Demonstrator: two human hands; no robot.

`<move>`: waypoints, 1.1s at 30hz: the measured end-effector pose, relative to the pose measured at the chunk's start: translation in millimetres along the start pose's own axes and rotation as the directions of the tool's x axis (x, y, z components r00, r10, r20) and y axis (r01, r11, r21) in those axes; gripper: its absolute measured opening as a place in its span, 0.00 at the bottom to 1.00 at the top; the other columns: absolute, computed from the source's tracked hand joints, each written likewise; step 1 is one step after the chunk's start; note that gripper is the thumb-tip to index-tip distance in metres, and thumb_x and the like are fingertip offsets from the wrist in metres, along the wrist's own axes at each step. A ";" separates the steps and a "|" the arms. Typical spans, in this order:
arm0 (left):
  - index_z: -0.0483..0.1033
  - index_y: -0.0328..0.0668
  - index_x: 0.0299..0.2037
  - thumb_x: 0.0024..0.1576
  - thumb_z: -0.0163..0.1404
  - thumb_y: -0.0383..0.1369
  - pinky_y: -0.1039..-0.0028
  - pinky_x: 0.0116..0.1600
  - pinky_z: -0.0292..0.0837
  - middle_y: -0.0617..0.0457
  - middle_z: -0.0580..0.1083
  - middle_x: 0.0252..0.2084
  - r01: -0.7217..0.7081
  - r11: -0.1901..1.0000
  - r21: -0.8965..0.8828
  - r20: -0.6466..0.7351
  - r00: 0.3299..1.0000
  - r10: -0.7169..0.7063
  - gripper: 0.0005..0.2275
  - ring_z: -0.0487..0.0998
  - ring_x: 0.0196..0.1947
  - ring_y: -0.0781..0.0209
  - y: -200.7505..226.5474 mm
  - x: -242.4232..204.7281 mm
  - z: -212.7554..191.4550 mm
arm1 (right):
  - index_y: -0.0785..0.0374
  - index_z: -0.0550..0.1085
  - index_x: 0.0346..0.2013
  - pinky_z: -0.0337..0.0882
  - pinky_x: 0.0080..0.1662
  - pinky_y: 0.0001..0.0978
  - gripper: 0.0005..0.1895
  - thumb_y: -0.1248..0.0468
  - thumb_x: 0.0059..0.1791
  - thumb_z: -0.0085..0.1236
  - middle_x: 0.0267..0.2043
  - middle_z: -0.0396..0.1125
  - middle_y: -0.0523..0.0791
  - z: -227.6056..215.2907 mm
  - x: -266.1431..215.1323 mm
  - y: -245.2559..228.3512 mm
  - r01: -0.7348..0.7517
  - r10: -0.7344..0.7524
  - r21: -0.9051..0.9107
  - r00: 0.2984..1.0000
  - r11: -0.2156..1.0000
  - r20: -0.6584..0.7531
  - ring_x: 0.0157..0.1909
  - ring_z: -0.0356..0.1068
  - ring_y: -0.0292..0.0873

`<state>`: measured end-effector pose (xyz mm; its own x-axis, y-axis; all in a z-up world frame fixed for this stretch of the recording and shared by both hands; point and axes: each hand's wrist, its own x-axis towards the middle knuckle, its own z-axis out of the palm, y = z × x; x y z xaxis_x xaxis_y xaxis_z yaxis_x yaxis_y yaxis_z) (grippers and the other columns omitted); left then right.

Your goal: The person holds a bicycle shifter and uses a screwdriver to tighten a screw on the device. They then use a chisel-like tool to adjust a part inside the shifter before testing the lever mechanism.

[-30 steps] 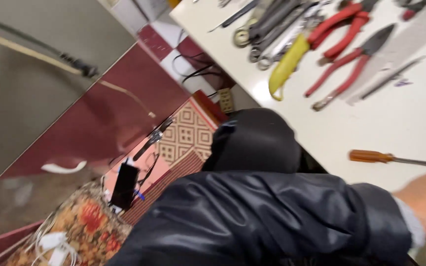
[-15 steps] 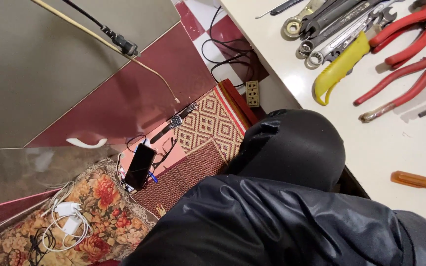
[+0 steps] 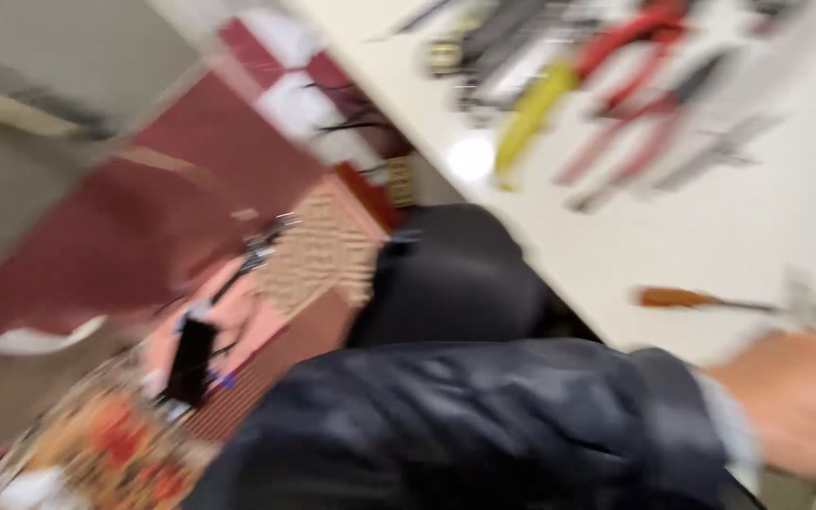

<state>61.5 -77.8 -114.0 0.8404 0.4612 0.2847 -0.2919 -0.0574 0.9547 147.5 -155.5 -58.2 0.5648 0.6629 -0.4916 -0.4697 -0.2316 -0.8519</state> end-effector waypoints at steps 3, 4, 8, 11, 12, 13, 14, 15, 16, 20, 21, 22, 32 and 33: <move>0.69 0.52 0.55 0.45 0.35 0.54 0.62 0.61 0.71 0.46 0.79 0.57 0.354 0.934 -0.049 0.315 0.893 -0.322 0.30 0.81 0.57 0.44 113.4 -6.3 -88.3 | 0.72 0.59 0.66 0.60 0.68 0.46 0.28 0.60 0.54 0.34 0.65 0.60 0.57 40.8 -54.8 -18.0 0.075 -0.076 -0.013 0.979 0.997 -0.187 0.64 0.60 0.54; 0.67 0.55 0.59 0.43 0.39 0.49 0.65 0.61 0.70 0.47 0.77 0.58 0.456 0.890 -0.019 0.279 0.857 -0.434 0.30 0.79 0.58 0.46 118.7 -4.7 -93.6 | 0.72 0.59 0.66 0.59 0.68 0.47 0.28 0.59 0.54 0.34 0.65 0.59 0.57 58.1 -64.1 -20.5 0.093 -0.094 -0.012 0.967 0.996 -0.238 0.64 0.60 0.54; 0.67 0.65 0.59 0.44 0.47 0.43 0.70 0.55 0.70 0.53 0.79 0.55 0.591 0.805 0.055 0.167 0.789 -0.591 0.27 0.80 0.53 0.49 127.6 -3.2 -106.7 | 0.77 0.61 0.65 0.59 0.68 0.43 0.30 0.60 0.52 0.34 0.65 0.62 0.60 101.3 -74.1 -36.3 0.127 -0.142 -0.069 0.947 0.989 -0.288 0.64 0.62 0.55; 0.70 0.51 0.56 0.46 0.50 0.35 0.75 0.57 0.72 0.53 0.77 0.56 0.643 0.737 -0.210 0.160 0.766 -0.623 0.24 0.76 0.61 0.63 126.7 -0.6 -102.4 | 0.76 0.65 0.62 0.63 0.66 0.42 0.27 0.59 0.53 0.39 0.62 0.64 0.58 90.4 -70.9 -28.2 0.225 -0.240 -0.091 0.947 0.970 -0.213 0.63 0.64 0.52; 0.70 0.51 0.56 0.46 0.50 0.35 0.75 0.57 0.72 0.53 0.77 0.56 0.642 0.739 -0.206 0.179 0.767 -0.616 0.24 0.76 0.61 0.63 125.7 0.8 -101.0 | 0.76 0.65 0.62 0.63 0.66 0.42 0.27 0.59 0.53 0.39 0.62 0.64 0.58 86.5 -69.9 -24.6 0.232 -0.248 -0.092 0.941 0.968 -0.230 0.63 0.64 0.52; 0.71 0.51 0.57 0.48 0.51 0.33 0.73 0.46 0.75 0.51 0.78 0.56 0.709 0.628 -0.322 0.195 0.699 -0.688 0.23 0.78 0.51 0.60 124.8 2.0 -99.8 | 0.76 0.67 0.59 0.63 0.66 0.40 0.24 0.61 0.54 0.40 0.63 0.65 0.57 83.0 -68.8 -20.8 0.272 -0.291 -0.111 0.930 0.956 -0.224 0.64 0.65 0.51; 0.71 0.50 0.57 0.49 0.51 0.31 0.70 0.35 0.78 0.48 0.79 0.56 0.754 0.500 -0.426 0.218 0.622 -0.752 0.22 0.80 0.41 0.58 123.6 3.2 -99.9 | 0.75 0.69 0.57 0.64 0.66 0.38 0.21 0.62 0.55 0.41 0.63 0.66 0.56 80.1 -66.6 -16.3 0.312 -0.333 -0.127 0.919 0.941 -0.212 0.64 0.65 0.50; 0.71 0.50 0.57 0.49 0.51 0.31 0.70 0.35 0.78 0.48 0.79 0.56 0.757 0.503 -0.417 0.231 0.623 -0.747 0.22 0.80 0.41 0.58 118.5 0.9 -98.3 | 0.75 0.69 0.57 0.64 0.66 0.38 0.21 0.62 0.55 0.41 0.63 0.66 0.56 77.3 -66.9 -14.3 0.320 -0.341 -0.127 0.912 0.939 -0.226 0.64 0.65 0.50; 0.69 0.48 0.61 0.52 0.50 0.29 0.69 0.33 0.80 0.48 0.78 0.58 0.739 0.464 -0.489 0.254 0.630 -0.734 0.23 0.80 0.40 0.56 112.9 -0.5 -98.4 | 0.73 0.71 0.56 0.64 0.67 0.36 0.21 0.62 0.54 0.45 0.62 0.68 0.53 75.5 -65.5 -12.0 0.300 -0.351 -0.218 0.901 0.929 -0.255 0.65 0.66 0.47; 0.75 0.37 0.58 0.57 0.51 0.26 0.61 0.36 0.84 0.43 0.78 0.51 0.714 0.367 -0.596 0.227 0.589 -0.776 0.18 0.82 0.39 0.49 106.7 2.3 -103.2 | 0.64 0.75 0.55 0.67 0.61 0.31 0.21 0.56 0.53 0.47 0.60 0.71 0.47 71.6 -71.9 -30.4 0.197 -0.421 -0.674 0.888 0.712 -0.185 0.62 0.69 0.41; 0.75 0.37 0.58 0.57 0.51 0.26 0.61 0.36 0.84 0.43 0.78 0.51 0.720 0.365 -0.590 0.240 0.588 -0.772 0.18 0.82 0.39 0.49 105.4 4.9 -104.8 | 0.64 0.75 0.55 0.67 0.61 0.31 0.21 0.56 0.53 0.47 0.60 0.71 0.47 67.3 -76.3 -32.4 0.193 -0.426 -0.674 0.883 0.713 -0.198 0.62 0.69 0.41; 0.73 0.36 0.59 0.56 0.52 0.26 0.61 0.36 0.84 0.38 0.77 0.52 0.708 0.346 -0.616 0.187 0.558 -0.808 0.19 0.82 0.40 0.45 104.4 7.1 -108.7 | 0.65 0.75 0.55 0.71 0.58 0.30 0.20 0.60 0.51 0.52 0.54 0.73 0.48 64.7 -78.8 -33.9 0.162 -0.457 -0.702 0.852 0.694 -0.255 0.56 0.72 0.40; 0.73 0.30 0.52 0.57 0.50 0.34 0.58 0.42 0.80 0.39 0.74 0.44 0.594 0.303 -0.745 0.006 0.461 -0.887 0.17 0.78 0.41 0.46 128.1 21.8 -120.4 | 0.51 0.75 0.58 0.68 0.49 0.47 0.31 0.47 0.42 0.62 0.49 0.72 0.44 20.4 -86.7 -13.8 -0.415 -0.328 -0.890 0.827 0.190 -0.456 0.46 0.70 0.51; 0.73 0.30 0.52 0.57 0.50 0.34 0.58 0.42 0.80 0.39 0.74 0.44 0.596 0.306 -0.743 0.005 0.461 -0.887 0.17 0.78 0.41 0.46 126.2 21.1 -118.3 | 0.51 0.75 0.58 0.68 0.49 0.47 0.31 0.47 0.42 0.62 0.49 0.72 0.44 17.9 -84.8 -13.6 -0.414 -0.329 -0.889 0.827 0.194 -0.457 0.46 0.70 0.51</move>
<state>-11.6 29.4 2.4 0.6490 0.2593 -0.7153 0.0724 0.9148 0.3973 93.9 -195.9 -1.7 0.9311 0.2989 -0.2090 0.2783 -0.9526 -0.1226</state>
